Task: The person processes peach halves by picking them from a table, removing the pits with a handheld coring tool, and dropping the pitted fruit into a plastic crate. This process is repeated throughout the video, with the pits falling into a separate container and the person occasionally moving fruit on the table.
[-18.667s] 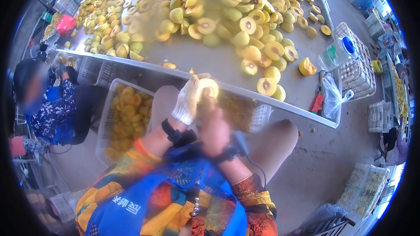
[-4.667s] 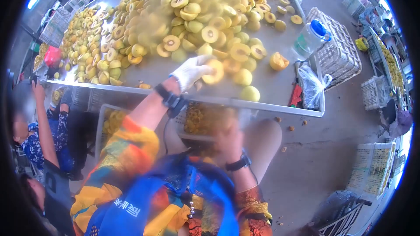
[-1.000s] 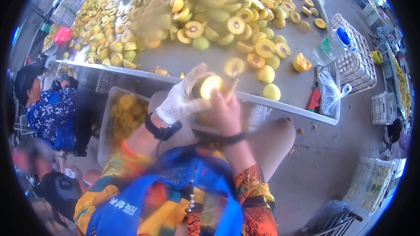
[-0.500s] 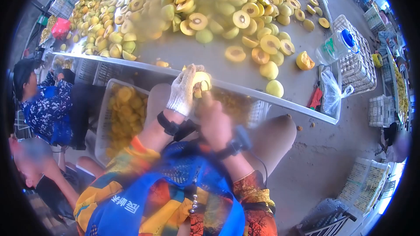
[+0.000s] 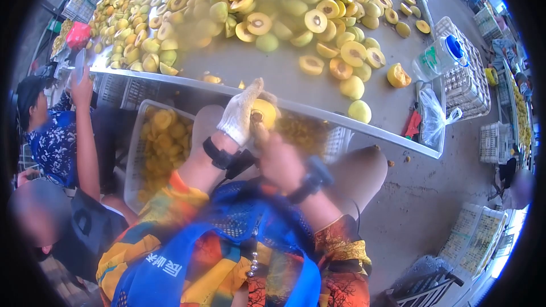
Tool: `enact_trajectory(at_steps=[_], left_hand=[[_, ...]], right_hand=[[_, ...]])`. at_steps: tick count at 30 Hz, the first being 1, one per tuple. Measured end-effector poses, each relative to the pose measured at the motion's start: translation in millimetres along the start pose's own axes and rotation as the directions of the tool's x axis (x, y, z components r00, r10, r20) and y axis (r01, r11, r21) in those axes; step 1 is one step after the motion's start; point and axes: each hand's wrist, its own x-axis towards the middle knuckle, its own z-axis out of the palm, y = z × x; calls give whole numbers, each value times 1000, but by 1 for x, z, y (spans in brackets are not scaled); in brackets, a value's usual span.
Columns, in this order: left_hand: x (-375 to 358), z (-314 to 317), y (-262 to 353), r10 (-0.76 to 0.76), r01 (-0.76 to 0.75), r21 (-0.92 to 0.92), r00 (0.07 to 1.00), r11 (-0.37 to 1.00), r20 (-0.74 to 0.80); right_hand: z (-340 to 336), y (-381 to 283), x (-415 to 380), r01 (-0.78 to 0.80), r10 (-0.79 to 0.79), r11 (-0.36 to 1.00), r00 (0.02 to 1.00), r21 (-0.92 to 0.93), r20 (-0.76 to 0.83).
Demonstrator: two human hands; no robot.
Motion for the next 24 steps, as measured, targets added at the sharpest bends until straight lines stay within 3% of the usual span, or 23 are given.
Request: enact_trajectory(at_steps=[2, 4, 6, 8, 9, 10, 12, 13, 14, 15, 16, 17, 18, 19, 20, 21, 22, 23, 24], left_hand=[[2, 2, -8, 142, -140, 59, 989, 988, -28], [8, 0, -16, 267, -266, 79, 964, 961, -8], [2, 2, -11, 149, -149, -5, 989, 989, 15], [0, 1, -7, 10, -1, -127, 997, 992, 71], [3, -1, -9, -68, 91, -202, 991, 975, 119], [8, -4, -10, -140, 184, -269, 975, 945, 175], [31, -24, -25, -118, 143, -369, 989, 919, 88], [29, -28, -15, -107, 116, -417, 993, 901, 45], [16, -48, 1, -196, 175, -373, 980, 911, -20], [16, -70, 2, -38, -16, -394, 991, 919, -131], [1, -88, 17, 2, -63, -288, 978, 956, -207], [-14, -105, 32, 135, -110, 100, 948, 989, -290], [-2, -144, 25, 424, -219, 552, 863, 804, -274], [-6, -169, 29, 572, -46, 942, 804, 332, -162], [-17, -170, 41, 551, 218, 968, 827, -129, -113], [-22, -167, 47, 595, 195, 968, 801, -157, -65], [-22, -165, 53, 642, 173, 967, 767, -184, -15], [-12, -156, 57, 675, 51, 997, 738, -53, -2], [-7, -127, 70, 538, -48, 992, 843, 114, -21]], right_hand=[[1, 6, 3, 137, -137, 991, 990, -8, -23], [6, 13, 6, 43, -61, 981, 994, 187, 94], [6, 14, 4, -163, 42, 881, 962, 444, 268], [3, 5, 2, -463, 108, 592, 856, 659, 505], [4, 3, 1, -542, 122, 477, 820, 692, 559], [5, 5, 3, -564, 54, 360, 808, 743, 587], [13, 16, 5, -604, -86, 107, 786, 790, 612], [17, 17, 2, -562, -187, 57, 806, 825, 561], [19, 17, 1, -523, -114, 127, 837, 843, 536], [21, 17, 1, -486, -43, 196, 864, 852, 502], [23, 20, 0, -452, 25, 265, 886, 852, 463], [34, 45, 4, -320, 94, 665, 932, 675, 349], [34, 56, 6, -208, 121, 890, 966, 405, 231], [35, 64, 8, -112, 104, 991, 989, 68, 104], [35, 69, 7, -47, 48, 956, 999, -290, -3], [25, 62, 8, -143, 160, 959, 986, -246, 51], [29, 65, 11, -164, 172, 965, 985, -204, 21], [35, 70, 12, -186, 188, 969, 982, -161, -5], [39, 73, 12, -208, 206, 971, 978, -119, -31]])
